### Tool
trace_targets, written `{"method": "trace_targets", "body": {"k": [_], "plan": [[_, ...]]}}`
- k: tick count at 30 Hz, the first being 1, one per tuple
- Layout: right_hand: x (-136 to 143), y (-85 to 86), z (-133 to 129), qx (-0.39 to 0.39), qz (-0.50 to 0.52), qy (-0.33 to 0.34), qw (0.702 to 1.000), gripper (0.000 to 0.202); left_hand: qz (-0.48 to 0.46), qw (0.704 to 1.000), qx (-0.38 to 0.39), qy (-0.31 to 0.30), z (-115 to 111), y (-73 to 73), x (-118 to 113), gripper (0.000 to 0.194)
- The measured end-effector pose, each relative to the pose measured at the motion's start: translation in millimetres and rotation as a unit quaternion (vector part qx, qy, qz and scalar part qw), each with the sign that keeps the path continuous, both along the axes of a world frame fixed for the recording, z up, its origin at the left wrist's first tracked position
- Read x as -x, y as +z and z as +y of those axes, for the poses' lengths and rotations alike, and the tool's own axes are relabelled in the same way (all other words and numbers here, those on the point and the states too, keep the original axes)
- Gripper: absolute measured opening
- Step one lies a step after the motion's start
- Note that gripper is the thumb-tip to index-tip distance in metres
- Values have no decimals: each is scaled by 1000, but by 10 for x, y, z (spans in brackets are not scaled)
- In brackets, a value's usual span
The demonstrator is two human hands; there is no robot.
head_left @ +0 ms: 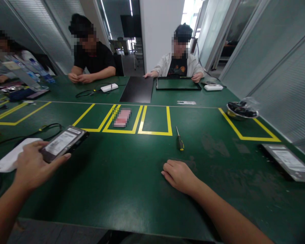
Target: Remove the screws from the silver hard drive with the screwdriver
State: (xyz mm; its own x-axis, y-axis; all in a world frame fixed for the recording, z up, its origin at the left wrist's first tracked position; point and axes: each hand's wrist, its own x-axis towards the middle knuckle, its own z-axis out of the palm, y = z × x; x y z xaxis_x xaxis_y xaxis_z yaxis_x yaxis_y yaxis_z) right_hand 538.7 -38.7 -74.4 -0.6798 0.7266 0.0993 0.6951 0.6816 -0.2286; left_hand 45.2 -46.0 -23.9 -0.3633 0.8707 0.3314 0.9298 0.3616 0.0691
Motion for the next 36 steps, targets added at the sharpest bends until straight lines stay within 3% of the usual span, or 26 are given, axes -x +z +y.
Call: {"method": "trace_targets", "body": {"k": [10, 17, 22, 28, 33, 36], "plan": [[1, 8, 4, 2, 5, 0, 1000, 20, -58, 982, 80, -162, -39, -319, -1452, 71], [-3, 15, 5, -6, 3, 3, 1000, 21, -44, 977, 80, -191, -32, -398, -2277, 70], [-24, 33, 10, -24, 17, 7, 1000, 23, -34, 968, 79, -237, -122, -421, -2521, 74], [-56, 86, 15, -65, 109, -14, 992, 32, -33, 937, 69, -342, -276, -403, -2582, 66], [-47, 41, -8, -67, 139, 33, 987, 73, -78, 887, 112, -440, -150, -363, -2576, 40], [-17, -16, -28, -38, 99, 57, 993, 90, -126, 876, 116, -451, 42, -378, -2591, 29]]}}
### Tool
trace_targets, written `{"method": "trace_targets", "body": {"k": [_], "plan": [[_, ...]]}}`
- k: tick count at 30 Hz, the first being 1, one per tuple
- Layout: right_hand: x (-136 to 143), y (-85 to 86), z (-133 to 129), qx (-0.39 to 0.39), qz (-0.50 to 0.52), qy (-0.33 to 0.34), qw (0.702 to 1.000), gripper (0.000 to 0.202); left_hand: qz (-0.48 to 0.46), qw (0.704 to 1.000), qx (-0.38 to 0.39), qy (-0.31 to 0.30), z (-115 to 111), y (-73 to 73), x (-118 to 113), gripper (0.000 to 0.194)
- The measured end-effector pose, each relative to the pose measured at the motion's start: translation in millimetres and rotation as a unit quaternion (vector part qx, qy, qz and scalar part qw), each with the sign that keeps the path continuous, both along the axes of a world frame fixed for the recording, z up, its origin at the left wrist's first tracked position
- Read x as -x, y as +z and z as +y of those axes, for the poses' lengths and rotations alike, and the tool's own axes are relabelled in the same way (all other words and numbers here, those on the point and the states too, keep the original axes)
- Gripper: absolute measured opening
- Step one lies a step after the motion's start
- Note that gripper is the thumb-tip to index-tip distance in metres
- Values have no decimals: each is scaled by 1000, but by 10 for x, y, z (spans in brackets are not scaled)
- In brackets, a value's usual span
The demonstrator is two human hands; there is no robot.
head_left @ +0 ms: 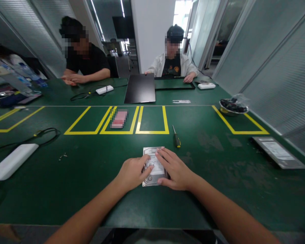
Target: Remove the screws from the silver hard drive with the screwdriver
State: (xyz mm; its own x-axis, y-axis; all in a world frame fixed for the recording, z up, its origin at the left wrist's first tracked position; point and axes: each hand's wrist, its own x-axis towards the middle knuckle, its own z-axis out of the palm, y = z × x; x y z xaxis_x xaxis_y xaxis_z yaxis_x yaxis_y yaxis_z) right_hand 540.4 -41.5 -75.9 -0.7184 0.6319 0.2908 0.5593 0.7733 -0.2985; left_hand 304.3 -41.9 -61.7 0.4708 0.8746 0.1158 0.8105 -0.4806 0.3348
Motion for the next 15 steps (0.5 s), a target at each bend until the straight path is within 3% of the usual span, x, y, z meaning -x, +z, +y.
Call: {"method": "trace_targets", "body": {"k": [2, 7, 11, 15], "plan": [[20, -24, -9, 16, -28, 9, 999, 98, -42, 999, -12, 20, 137, -45, -12, 22], [34, -12, -13, 34, -62, 35, 997, 117, -199, 973, -59, 104, 352, -200, 1, 29], [30, 5, -9, 42, -62, 47, 996, 117, -227, 964, -42, 135, 377, -232, 55, 28], [51, 1, -17, 48, -60, 39, 996, 114, -216, 969, -21, 115, 390, -239, 78, 21]]}}
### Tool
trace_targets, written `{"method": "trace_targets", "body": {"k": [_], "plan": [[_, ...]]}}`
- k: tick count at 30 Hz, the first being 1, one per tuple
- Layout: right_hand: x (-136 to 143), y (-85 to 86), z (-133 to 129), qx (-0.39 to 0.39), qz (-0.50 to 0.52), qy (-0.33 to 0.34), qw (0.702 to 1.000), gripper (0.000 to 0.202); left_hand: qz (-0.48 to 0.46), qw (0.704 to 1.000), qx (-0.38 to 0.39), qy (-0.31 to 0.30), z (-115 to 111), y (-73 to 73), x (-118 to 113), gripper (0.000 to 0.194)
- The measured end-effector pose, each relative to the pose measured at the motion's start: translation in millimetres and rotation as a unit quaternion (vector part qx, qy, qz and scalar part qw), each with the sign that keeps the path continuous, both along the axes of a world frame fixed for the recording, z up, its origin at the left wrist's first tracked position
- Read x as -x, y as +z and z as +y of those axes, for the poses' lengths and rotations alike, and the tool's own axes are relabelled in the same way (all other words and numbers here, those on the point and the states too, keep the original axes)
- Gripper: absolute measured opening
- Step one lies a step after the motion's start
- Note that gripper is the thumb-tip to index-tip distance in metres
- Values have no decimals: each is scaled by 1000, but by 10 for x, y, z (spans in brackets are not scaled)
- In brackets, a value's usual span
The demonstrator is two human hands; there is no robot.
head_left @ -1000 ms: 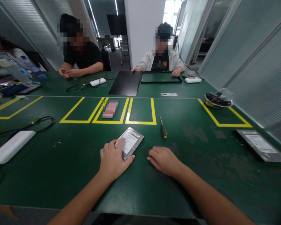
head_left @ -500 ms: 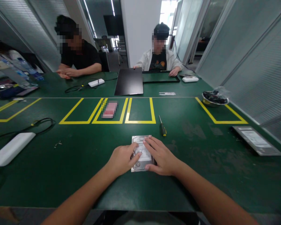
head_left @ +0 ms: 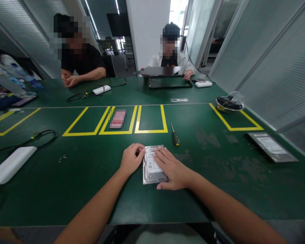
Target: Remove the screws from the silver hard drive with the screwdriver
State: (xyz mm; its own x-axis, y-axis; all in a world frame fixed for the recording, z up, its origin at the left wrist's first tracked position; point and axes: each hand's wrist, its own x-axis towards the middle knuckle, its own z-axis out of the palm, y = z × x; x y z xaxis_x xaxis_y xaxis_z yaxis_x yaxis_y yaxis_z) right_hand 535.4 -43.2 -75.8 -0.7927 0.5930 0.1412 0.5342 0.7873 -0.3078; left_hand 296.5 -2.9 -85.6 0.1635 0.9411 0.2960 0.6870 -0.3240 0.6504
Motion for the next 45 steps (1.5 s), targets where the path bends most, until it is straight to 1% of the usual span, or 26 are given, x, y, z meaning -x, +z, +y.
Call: {"method": "trace_targets", "body": {"k": [6, 9, 13, 17, 21, 34, 38, 41, 45], "plan": [[24, -5, -40, -2, 1, -18, 1000, 110, 81, 996, -13, -16, 28, -50, -24, 31], [29, -9, -53, -1, -3, -25, 1000, 110, 93, 995, -11, -21, 28, -61, -36, 34], [36, -14, -62, 2, 4, -29, 1000, 110, 96, 995, -11, -6, 13, -59, -59, 37], [42, -31, -68, 2, 9, -33, 999, 109, 70, 997, -20, 22, -26, -60, -72, 35], [54, -57, -74, -3, 8, -40, 999, 109, 18, 999, 3, 44, -50, -80, -49, 32], [62, -58, -77, -27, 2, -52, 998, 109, -24, 999, 21, 32, 12, -106, -31, 29], [64, -49, -79, -26, -5, -61, 998, 108, -33, 999, 31, 9, 18, -79, -8, 28], [67, -42, -78, -20, -13, -65, 998, 109, -18, 999, 27, -19, 11, -53, 26, 27], [68, -36, -73, -17, -19, -66, 998, 111, 17, 999, 15, -32, -11, -35, 58, 27]]}}
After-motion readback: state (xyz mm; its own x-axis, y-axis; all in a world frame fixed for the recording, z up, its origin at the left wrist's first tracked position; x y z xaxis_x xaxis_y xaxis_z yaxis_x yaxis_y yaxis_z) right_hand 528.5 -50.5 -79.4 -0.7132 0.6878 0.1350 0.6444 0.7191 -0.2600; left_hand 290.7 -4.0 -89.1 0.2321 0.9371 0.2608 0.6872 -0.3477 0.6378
